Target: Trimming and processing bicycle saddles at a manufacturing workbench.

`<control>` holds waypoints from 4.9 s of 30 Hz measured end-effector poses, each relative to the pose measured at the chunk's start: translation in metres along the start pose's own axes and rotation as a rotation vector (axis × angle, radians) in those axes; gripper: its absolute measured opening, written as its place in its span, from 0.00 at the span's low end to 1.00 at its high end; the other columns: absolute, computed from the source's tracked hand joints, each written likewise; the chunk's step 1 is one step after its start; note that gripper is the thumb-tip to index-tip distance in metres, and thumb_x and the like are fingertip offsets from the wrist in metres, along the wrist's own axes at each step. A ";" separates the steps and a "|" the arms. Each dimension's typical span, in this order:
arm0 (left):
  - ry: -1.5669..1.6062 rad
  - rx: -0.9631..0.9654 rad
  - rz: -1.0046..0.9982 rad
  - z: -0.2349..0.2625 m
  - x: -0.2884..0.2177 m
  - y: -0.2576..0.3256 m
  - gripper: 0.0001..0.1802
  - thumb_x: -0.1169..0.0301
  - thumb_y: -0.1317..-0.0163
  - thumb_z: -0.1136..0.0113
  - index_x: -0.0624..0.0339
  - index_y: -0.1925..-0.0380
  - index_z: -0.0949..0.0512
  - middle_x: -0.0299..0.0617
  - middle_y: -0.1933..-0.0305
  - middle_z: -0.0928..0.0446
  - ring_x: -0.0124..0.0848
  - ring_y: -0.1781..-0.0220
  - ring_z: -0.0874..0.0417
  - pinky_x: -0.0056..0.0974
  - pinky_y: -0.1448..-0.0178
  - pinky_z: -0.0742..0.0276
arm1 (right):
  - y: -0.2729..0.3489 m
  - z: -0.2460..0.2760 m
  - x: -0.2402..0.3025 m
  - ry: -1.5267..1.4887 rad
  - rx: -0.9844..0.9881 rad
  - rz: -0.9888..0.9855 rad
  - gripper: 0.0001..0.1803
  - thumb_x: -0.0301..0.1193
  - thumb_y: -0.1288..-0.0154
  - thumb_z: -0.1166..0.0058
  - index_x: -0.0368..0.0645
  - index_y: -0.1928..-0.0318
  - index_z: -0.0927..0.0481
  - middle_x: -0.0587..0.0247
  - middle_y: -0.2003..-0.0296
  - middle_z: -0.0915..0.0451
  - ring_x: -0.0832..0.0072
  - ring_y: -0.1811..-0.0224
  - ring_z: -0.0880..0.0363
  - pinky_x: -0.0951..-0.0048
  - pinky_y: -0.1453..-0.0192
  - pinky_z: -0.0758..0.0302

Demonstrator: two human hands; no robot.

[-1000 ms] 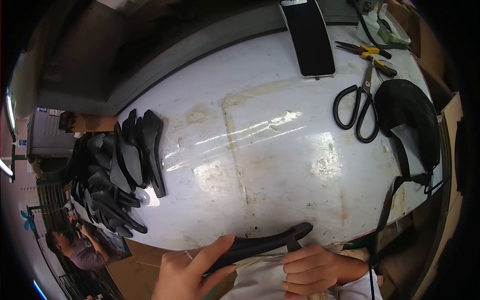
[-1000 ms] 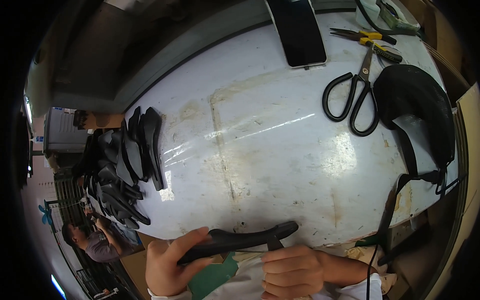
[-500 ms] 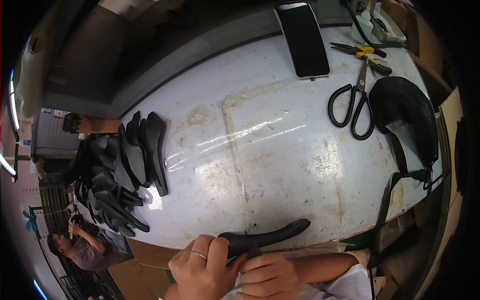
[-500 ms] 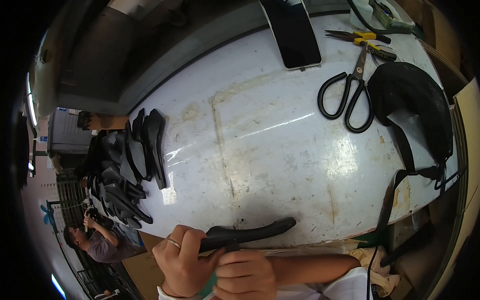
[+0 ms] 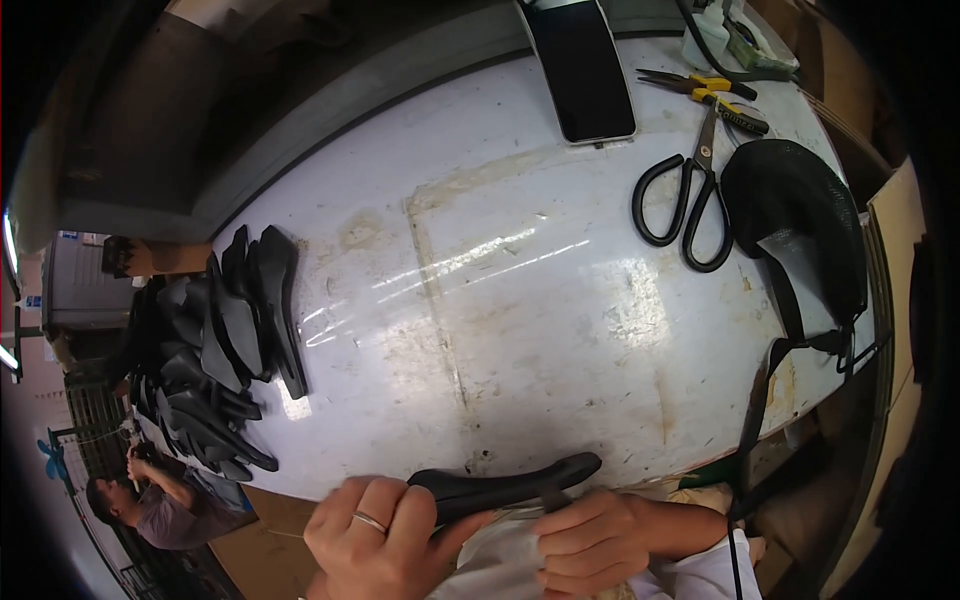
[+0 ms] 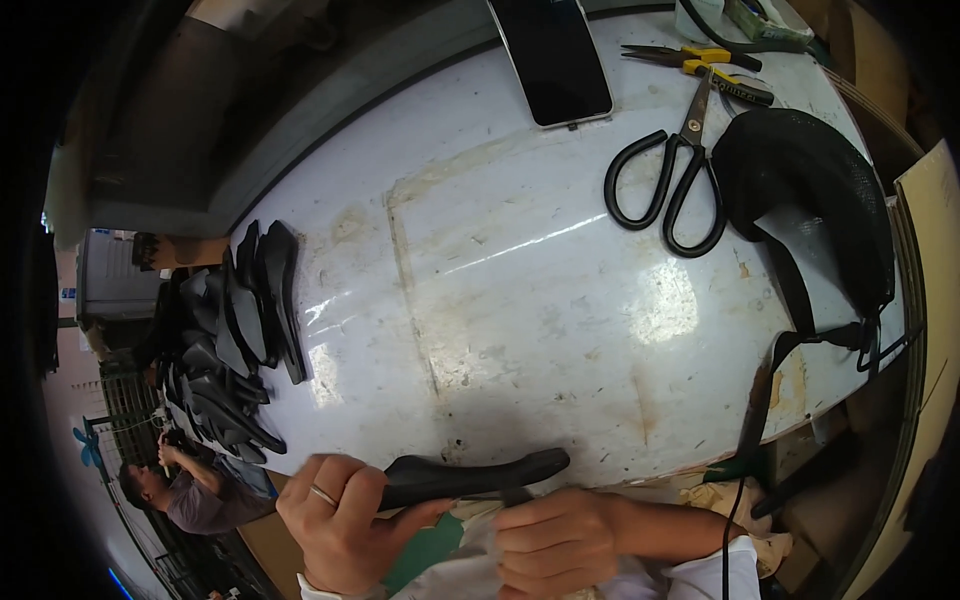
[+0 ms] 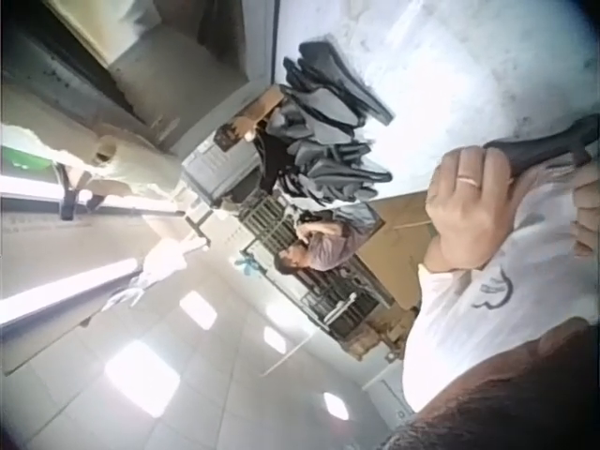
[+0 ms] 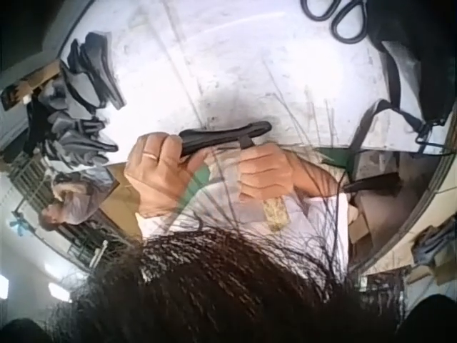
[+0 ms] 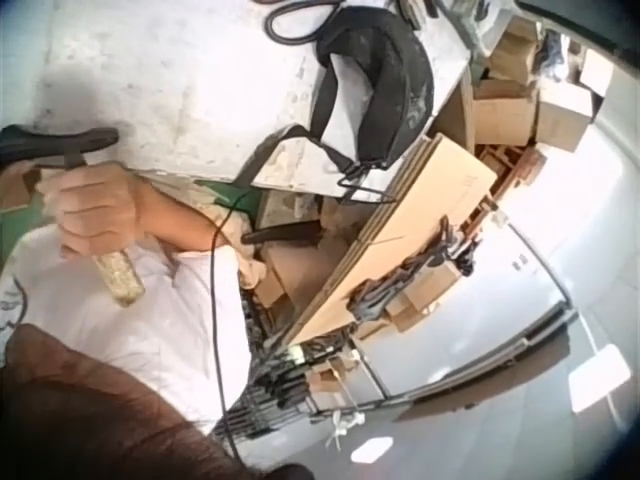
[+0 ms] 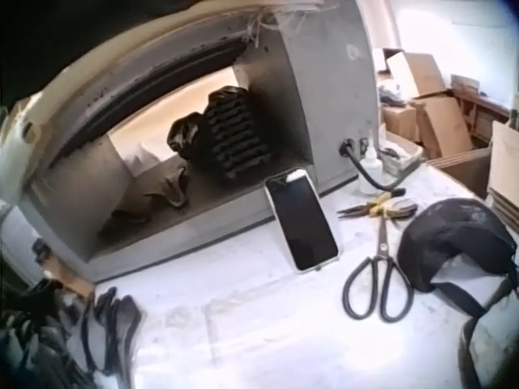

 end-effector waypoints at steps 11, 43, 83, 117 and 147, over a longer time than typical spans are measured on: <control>-0.439 -0.363 -0.332 -0.075 -0.050 0.018 0.19 0.51 0.32 0.42 0.49 0.77 0.24 0.27 0.79 0.32 0.26 0.78 0.31 0.37 0.57 0.42 | 0.002 0.014 0.008 0.166 0.000 -0.069 0.09 0.26 0.39 0.30 0.34 0.69 0.17 0.59 0.72 0.18 0.64 0.71 0.18 0.60 0.63 0.16; 0.232 -0.416 0.184 0.006 0.051 0.100 0.30 0.52 0.69 0.12 0.55 0.76 0.23 0.35 0.75 0.30 0.35 0.75 0.29 0.38 0.73 0.36 | -0.013 -0.045 -0.027 0.157 -0.309 -0.923 0.34 0.20 0.47 0.23 0.44 0.48 0.36 0.45 0.58 0.19 0.65 0.62 0.14 0.67 0.57 0.14; 0.545 -0.711 0.124 -0.003 0.097 0.049 0.21 0.68 0.39 0.36 0.60 0.88 0.31 0.40 0.86 0.41 0.38 0.83 0.41 0.41 0.69 0.44 | -0.049 -0.026 0.024 0.508 0.538 -0.407 0.07 0.18 0.40 0.39 0.22 0.67 0.19 0.46 0.74 0.20 0.60 0.75 0.18 0.65 0.73 0.21; 1.268 0.281 0.063 -0.128 0.012 0.051 0.18 0.74 0.30 0.41 0.58 0.42 0.30 0.52 0.69 0.18 0.54 0.68 0.14 0.47 0.65 0.20 | -0.091 -0.049 -0.005 -0.193 0.273 -0.138 0.06 0.22 0.40 0.35 0.33 0.68 0.20 0.52 0.74 0.19 0.58 0.72 0.18 0.54 0.63 0.15; 1.185 0.277 0.026 -0.130 0.020 0.056 0.18 0.74 0.32 0.41 0.61 0.44 0.30 0.52 0.72 0.20 0.52 0.73 0.15 0.46 0.69 0.21 | -0.032 -0.025 -0.021 -0.180 -0.510 -0.284 0.09 0.27 0.36 0.35 0.36 0.66 0.24 0.53 0.72 0.18 0.63 0.74 0.16 0.55 0.64 0.13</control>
Point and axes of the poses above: each hand's wrist, its own y-axis away from the middle knuckle, its own z-axis out of the back of the hand, x = y × z, the point moved 8 cm from there along -y, towards the middle knuckle
